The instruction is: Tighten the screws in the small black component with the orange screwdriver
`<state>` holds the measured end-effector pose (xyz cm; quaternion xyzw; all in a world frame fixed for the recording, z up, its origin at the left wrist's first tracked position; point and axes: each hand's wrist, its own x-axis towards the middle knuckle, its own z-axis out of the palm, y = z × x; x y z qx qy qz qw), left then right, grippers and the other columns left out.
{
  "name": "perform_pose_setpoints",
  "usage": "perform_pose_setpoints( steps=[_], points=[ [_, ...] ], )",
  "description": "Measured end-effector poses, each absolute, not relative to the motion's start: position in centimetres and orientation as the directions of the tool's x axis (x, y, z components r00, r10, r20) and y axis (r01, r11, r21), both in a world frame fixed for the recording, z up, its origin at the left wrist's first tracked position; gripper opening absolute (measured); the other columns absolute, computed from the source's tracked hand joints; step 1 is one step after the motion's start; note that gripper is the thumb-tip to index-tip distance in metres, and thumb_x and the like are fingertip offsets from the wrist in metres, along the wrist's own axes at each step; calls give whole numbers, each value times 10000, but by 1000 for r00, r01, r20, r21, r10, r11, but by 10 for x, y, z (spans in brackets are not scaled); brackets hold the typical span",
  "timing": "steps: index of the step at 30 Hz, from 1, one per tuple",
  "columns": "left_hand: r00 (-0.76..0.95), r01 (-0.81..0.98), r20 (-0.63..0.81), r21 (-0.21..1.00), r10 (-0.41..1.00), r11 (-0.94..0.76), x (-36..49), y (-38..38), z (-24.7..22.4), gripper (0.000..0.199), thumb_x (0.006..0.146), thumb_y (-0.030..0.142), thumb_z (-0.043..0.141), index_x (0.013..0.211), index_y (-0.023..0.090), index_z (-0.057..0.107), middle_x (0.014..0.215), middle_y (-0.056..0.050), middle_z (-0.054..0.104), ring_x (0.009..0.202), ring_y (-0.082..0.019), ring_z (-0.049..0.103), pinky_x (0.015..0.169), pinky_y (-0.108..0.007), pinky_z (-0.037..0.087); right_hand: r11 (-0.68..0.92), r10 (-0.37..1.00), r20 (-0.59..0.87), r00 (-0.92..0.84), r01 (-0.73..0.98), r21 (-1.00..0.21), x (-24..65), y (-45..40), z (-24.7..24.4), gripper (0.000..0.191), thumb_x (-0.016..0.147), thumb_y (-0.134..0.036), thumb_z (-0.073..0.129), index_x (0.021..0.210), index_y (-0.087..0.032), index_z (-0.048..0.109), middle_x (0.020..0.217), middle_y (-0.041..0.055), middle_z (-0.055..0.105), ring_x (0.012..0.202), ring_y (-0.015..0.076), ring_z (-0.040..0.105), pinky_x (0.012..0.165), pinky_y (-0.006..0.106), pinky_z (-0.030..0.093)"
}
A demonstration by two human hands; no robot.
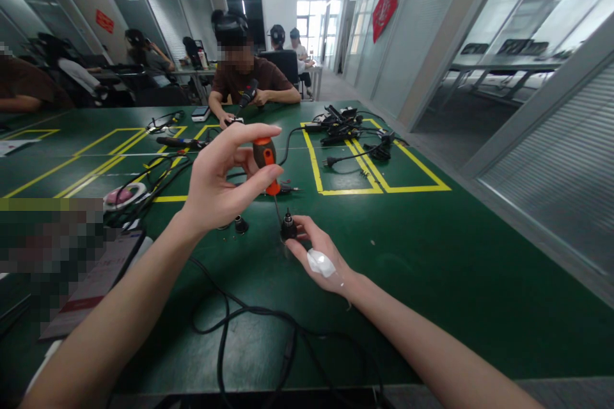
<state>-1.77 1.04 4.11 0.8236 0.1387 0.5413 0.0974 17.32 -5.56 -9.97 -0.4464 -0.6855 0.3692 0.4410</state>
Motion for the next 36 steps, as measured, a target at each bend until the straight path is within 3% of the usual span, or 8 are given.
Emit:
perform_pose_setpoints(
  steps=[6, 10, 13, 20, 27, 33, 36],
  points=[
    [437, 81, 842, 314, 317, -946, -19, 6, 44, 344, 1030, 266, 524, 1363, 265, 611, 1075, -34, 724, 553, -62, 535, 528, -236, 511, 321, 941, 270, -204, 287, -902, 174, -55, -103, 322, 955, -351, 609, 1256, -243, 576, 1148, 94, 740, 1062, 273, 726, 970, 469, 598],
    [402, 127, 857, 295, 321, -947, -19, 7, 44, 315, 990, 291, 628, 1304, 272, 640, 964, -10, 691, 526, -47, 503, 510, -216, 482, 317, 942, 262, -208, 303, -899, 175, -56, -101, 331, 956, -364, 601, 1261, -237, 568, 1164, 104, 739, 1070, 275, 727, 967, 472, 599],
    [388, 134, 862, 297, 326, -945, -19, 9, 43, 314, 956, 329, 689, 1260, 257, 651, 992, -25, 676, 533, -39, 506, 487, -200, 461, 314, 943, 260, -208, 301, -900, 175, -56, -100, 331, 956, -368, 602, 1259, -239, 565, 1176, 104, 740, 1078, 274, 727, 971, 470, 599],
    [423, 119, 862, 254, 280, -960, -19, 8, 44, 332, 1007, 205, 534, 1323, 251, 624, 1066, -33, 705, 568, -46, 511, 526, -206, 490, 299, 948, 246, -203, 297, -907, 174, -55, -101, 326, 953, -366, 608, 1253, -242, 572, 1152, 99, 744, 1055, 276, 733, 958, 472, 605],
    [360, 87, 869, 331, 339, -940, -17, 8, 43, 306, 923, 322, 735, 1188, 208, 633, 1018, -21, 663, 515, -7, 495, 469, -176, 440, 298, 948, 243, -205, 307, -904, 174, -56, -100, 328, 956, -348, 605, 1262, -236, 564, 1160, 98, 741, 1063, 268, 729, 966, 466, 603],
    [402, 44, 849, 356, 343, -933, -18, 5, 44, 239, 1007, 257, 559, 1236, 206, 607, 1087, -46, 702, 569, -40, 553, 497, -189, 492, 289, 950, 233, -206, 311, -905, 174, -56, -99, 325, 953, -332, 608, 1262, -237, 566, 1154, 95, 743, 1048, 264, 732, 963, 462, 604],
    [374, 55, 850, 378, 371, -924, -17, 5, 42, 242, 982, 261, 612, 1217, 205, 619, 1000, -28, 688, 555, -36, 533, 485, -181, 484, 286, 951, 230, -204, 311, -906, 173, -56, -98, 324, 952, -332, 600, 1259, -238, 560, 1155, 96, 742, 1051, 265, 732, 971, 468, 598]
  ],
)
